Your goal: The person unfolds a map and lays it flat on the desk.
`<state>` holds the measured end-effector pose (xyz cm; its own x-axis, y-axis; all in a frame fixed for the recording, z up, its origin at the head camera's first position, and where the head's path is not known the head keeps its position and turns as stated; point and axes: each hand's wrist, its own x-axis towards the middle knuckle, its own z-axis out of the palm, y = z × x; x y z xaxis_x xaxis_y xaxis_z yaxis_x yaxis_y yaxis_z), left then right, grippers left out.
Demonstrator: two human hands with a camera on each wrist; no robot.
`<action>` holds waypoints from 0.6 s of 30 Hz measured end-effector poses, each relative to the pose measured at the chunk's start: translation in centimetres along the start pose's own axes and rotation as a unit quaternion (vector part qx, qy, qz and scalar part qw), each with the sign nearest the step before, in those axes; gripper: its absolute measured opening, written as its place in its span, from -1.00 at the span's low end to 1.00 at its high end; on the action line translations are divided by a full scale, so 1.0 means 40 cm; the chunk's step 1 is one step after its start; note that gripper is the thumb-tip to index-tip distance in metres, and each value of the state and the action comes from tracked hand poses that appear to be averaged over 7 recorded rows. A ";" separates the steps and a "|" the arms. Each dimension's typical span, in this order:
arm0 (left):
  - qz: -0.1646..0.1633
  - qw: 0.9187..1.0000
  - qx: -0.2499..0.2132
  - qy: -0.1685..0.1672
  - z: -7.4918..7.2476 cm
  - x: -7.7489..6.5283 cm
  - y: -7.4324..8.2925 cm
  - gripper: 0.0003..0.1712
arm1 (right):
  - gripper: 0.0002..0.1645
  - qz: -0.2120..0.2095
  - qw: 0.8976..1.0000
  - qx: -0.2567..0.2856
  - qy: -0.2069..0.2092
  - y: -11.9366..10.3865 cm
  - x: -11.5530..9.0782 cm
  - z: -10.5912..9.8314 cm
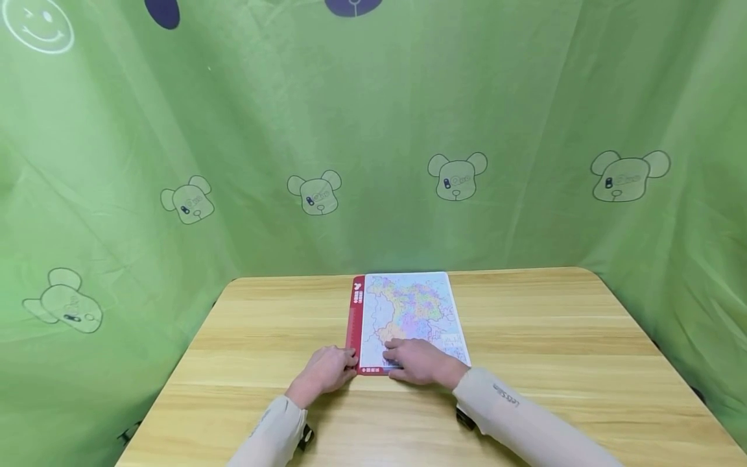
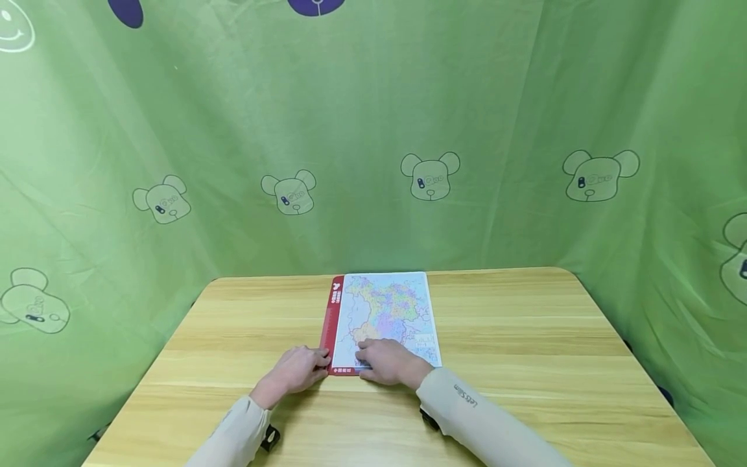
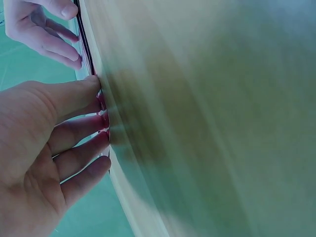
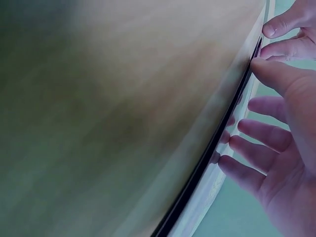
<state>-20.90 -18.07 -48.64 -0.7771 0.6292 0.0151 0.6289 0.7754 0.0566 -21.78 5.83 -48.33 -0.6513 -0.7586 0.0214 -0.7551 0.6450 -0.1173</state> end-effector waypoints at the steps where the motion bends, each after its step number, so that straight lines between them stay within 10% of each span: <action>1: 0.001 1.000 0.000 0.000 0.001 0.000 0.000 -0.66 | -0.57 -0.003 1.000 -0.001 0.003 0.001 0.000 0.001; 18: 0.002 1.000 0.000 -0.005 0.001 0.001 -0.002 -0.65 | -0.62 -0.015 1.000 0.014 0.022 0.005 -0.012 -0.006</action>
<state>-21.01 -18.11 -48.69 -0.7740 0.6331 0.0063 0.6324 0.7726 0.0565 -21.63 6.34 -48.10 -0.6309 -0.7729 0.0680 -0.7728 0.6181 -0.1444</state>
